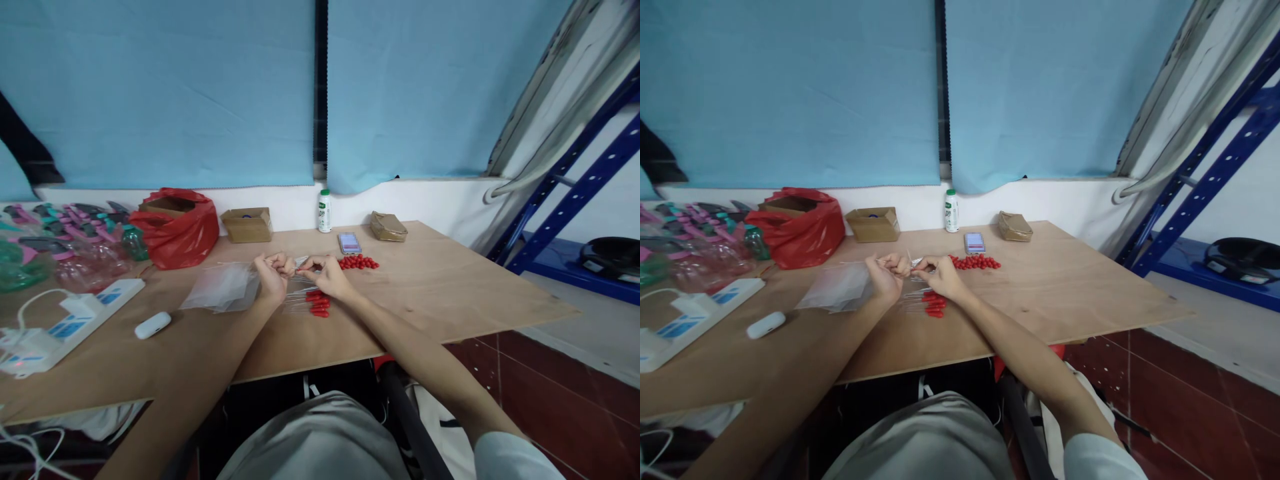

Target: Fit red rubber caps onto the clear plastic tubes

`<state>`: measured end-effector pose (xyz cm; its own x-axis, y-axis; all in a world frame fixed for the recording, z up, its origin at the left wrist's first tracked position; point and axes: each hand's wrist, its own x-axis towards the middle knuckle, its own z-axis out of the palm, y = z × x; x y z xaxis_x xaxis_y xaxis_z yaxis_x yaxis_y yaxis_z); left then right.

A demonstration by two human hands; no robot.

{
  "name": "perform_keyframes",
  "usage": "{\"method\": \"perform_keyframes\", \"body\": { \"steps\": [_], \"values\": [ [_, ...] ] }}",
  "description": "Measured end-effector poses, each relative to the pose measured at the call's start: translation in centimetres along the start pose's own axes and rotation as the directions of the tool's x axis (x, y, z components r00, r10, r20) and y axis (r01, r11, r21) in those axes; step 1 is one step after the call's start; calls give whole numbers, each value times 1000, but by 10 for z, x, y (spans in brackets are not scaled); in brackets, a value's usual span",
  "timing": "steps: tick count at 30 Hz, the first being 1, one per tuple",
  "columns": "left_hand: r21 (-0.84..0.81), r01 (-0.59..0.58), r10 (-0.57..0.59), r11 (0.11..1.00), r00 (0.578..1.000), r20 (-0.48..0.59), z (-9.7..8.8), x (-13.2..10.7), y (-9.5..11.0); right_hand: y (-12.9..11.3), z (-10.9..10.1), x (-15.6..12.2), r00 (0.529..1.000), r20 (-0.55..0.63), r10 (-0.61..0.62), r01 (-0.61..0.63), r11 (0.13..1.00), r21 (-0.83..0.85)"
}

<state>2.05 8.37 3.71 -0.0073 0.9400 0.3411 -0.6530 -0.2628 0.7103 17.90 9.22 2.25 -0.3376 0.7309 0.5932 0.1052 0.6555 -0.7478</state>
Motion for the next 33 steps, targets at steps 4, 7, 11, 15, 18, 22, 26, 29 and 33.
{"method": "perform_keyframes", "body": {
  "steps": [4,7,11,15,18,22,26,29,33],
  "values": [
    [-35,54,-52,998,998,47,-5,2,-1,7,1,0,998,19,68,-69,995,72],
    [-41,65,-62,997,995,72,-10,3,-3,9,0,0,999,-9,33,-33,999,31],
    [-29,48,-45,998,996,78,-11,2,-7,6,-4,0,995,-14,-103,101,989,-109],
    [-54,86,-82,995,994,77,-9,1,-4,5,-7,2,997,-13,-78,76,987,-143],
    [-67,104,-98,992,991,94,-7,0,2,9,-5,4,1000,-23,-20,18,998,-63],
    [-75,129,-122,989,988,97,-4,-1,9,14,-3,5,997,-7,81,-80,994,78],
    [-92,128,-115,987,984,137,-4,-2,10,12,-2,4,990,37,136,-139,984,110],
    [-110,143,-125,984,979,160,-4,-3,9,10,-3,4,996,-13,93,-92,993,76],
    [-176,196,-178,965,978,113,-1,-4,9,10,-4,4,996,-56,62,-61,998,27]
  ]
}}
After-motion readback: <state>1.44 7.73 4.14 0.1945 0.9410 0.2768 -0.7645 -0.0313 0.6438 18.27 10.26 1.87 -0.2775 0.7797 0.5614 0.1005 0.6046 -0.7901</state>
